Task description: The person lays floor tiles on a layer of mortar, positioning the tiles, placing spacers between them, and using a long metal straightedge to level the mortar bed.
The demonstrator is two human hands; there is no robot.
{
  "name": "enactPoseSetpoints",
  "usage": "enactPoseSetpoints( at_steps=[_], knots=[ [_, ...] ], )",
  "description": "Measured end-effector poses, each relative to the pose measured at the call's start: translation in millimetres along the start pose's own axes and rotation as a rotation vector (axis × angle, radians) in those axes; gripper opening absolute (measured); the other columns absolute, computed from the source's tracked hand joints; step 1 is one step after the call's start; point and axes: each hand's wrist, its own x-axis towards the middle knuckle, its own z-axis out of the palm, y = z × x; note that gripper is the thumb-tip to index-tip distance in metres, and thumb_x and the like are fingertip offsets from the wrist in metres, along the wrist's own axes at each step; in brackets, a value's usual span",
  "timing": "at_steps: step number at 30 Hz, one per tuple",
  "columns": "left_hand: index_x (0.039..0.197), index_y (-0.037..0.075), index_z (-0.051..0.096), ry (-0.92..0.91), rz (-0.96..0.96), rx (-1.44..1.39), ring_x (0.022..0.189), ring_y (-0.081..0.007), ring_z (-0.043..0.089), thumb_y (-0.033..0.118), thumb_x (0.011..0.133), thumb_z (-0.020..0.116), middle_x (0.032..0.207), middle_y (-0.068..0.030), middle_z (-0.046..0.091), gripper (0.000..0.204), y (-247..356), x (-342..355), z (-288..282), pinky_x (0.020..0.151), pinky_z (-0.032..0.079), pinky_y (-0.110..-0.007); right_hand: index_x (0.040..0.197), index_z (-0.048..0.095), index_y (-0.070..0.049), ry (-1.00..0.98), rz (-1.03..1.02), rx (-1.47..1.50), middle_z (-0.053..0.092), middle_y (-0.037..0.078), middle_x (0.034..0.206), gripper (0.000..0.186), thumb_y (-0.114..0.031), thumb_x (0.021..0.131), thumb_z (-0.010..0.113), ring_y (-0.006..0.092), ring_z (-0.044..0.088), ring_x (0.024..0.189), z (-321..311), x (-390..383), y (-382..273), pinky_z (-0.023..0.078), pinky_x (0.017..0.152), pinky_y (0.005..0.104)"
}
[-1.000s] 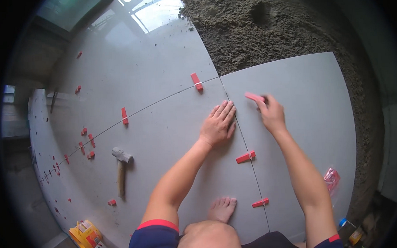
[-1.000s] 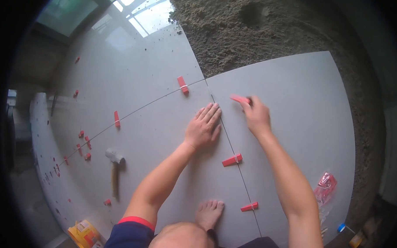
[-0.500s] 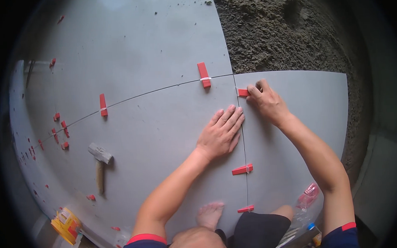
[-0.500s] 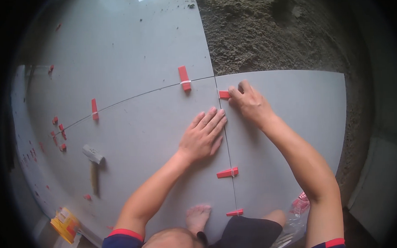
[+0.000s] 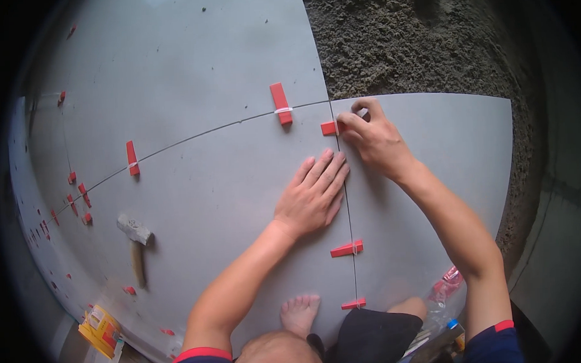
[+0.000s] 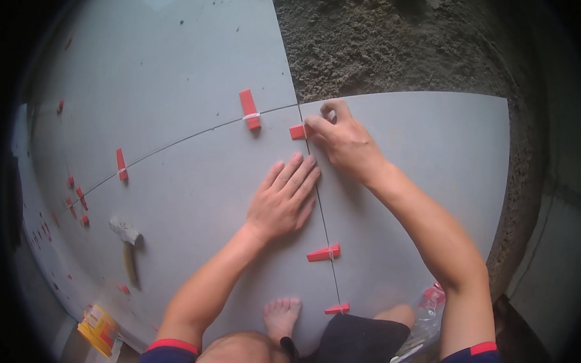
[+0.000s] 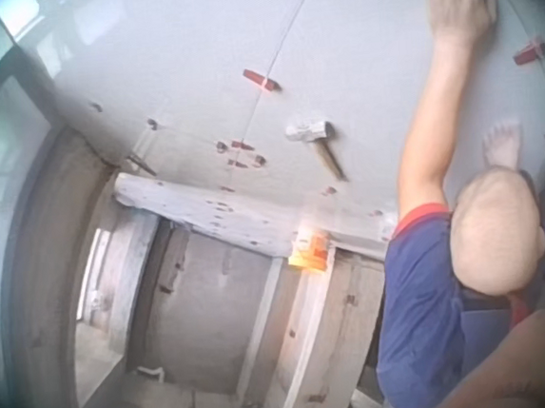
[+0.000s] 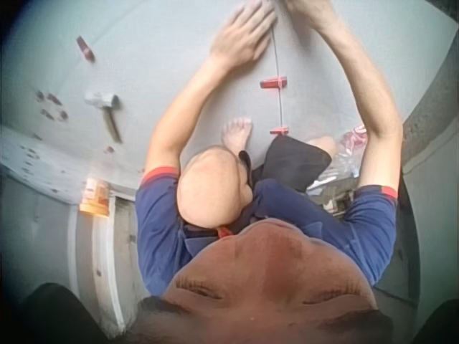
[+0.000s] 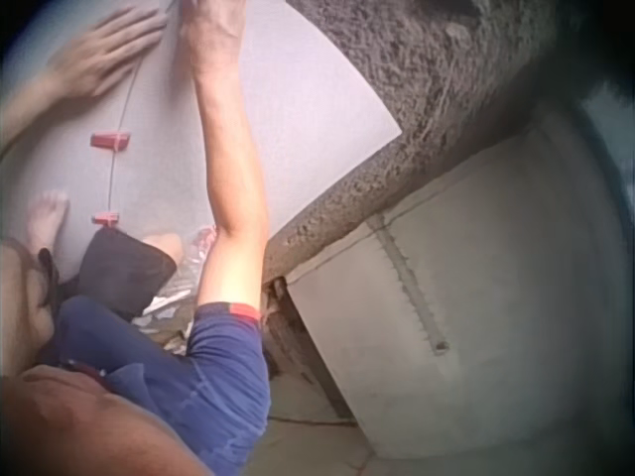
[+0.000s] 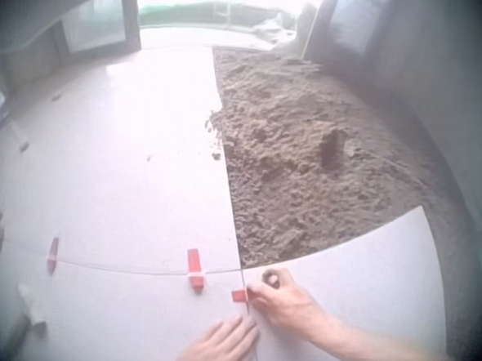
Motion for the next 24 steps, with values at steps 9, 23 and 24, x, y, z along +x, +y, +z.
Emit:
enactPoseSetpoints(
  at_steps=[9,23,24],
  knots=[
    [0.133,0.007,0.052,-0.019,0.000,0.036,0.137,-0.0253,0.038,0.028,0.090,0.054,0.144,-0.0098,0.046,0.048,4,0,3,0.113,0.027,-0.041,0.088,0.060,0.000,-0.075,0.487,-0.360,0.064,0.017,0.085,0.080,-0.078,0.075,0.053,0.0342,0.067,0.071,11,2,-23,0.053,0.058,0.0423],
    [0.130,0.000,0.050,-0.125,0.023,-0.157,0.133,-0.0390,0.039,0.025,0.083,0.063,0.137,-0.0231,0.047,0.055,4,4,27,0.114,0.027,-0.049,0.066,0.061,-0.010,0.171,0.226,-0.295,0.066,0.007,0.068,0.032,-0.033,0.087,0.061,0.0262,0.065,0.056,40,12,-21,0.051,0.047,0.0366],
    [0.132,0.000,0.049,-0.047,0.032,-0.198,0.132,-0.0431,0.038,0.026,0.082,0.064,0.137,-0.0259,0.046,0.059,11,7,34,0.114,0.025,-0.052,0.068,0.062,-0.011,0.137,0.196,-0.326,0.068,0.006,0.072,0.026,-0.030,0.085,0.061,0.0252,0.067,0.063,40,8,-15,0.053,0.051,0.0361]
  ],
)
